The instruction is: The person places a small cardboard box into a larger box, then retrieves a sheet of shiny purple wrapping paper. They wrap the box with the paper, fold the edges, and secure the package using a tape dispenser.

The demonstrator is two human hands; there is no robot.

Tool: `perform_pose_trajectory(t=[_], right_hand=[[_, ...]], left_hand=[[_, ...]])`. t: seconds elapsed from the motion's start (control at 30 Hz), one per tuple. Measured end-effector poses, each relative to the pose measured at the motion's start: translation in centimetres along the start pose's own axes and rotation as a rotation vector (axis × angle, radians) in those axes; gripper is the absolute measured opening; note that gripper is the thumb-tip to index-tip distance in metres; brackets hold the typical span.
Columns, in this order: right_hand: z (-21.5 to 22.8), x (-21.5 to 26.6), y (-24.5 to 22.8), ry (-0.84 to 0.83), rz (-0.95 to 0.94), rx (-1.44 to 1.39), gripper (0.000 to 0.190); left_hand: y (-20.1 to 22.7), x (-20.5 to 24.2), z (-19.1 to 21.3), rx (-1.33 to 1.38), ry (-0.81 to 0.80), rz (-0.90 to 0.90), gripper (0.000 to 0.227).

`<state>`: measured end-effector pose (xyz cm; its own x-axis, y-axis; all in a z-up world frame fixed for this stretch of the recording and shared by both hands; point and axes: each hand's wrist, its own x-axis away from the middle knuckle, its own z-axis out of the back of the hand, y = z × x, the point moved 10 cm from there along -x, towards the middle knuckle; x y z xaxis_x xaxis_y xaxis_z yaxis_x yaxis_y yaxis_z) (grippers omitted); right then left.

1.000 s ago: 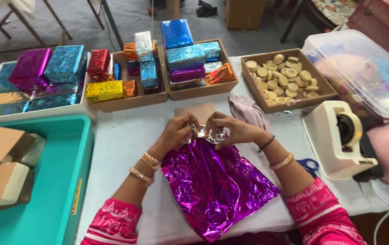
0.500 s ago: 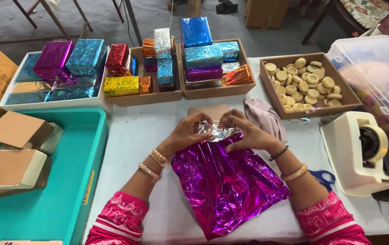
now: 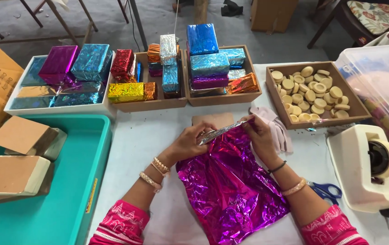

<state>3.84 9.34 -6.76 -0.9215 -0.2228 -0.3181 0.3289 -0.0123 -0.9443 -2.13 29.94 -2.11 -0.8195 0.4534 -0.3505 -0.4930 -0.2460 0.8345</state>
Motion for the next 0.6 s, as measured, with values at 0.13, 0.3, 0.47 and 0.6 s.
perform_pose_trajectory(t=[0.13, 0.3, 0.47, 0.6], right_hand=[[0.3, -0.2, -0.9, 0.064, -0.009, -0.074, 0.014], [1.5, -0.1, -1.7, 0.168, -0.054, -0.045, 0.019], [2.2, -0.3, -1.0, 0.178, -0.031, -0.062, 0.022], [2.4, -0.4, -1.2, 0.198, -0.016, -0.011, 0.022]], left_hand=[[-2.1, 0.0, 1.6, -0.017, 0.036, 0.072, 0.036], [-2.0, 0.1, 4.6, -0.104, 0.173, 0.029, 0.015], [-1.5, 0.2, 4.2, -0.179, 0.171, 0.058, 0.014], [2.3, 0.0, 2.9, -0.179, 0.085, -0.027, 0.031]])
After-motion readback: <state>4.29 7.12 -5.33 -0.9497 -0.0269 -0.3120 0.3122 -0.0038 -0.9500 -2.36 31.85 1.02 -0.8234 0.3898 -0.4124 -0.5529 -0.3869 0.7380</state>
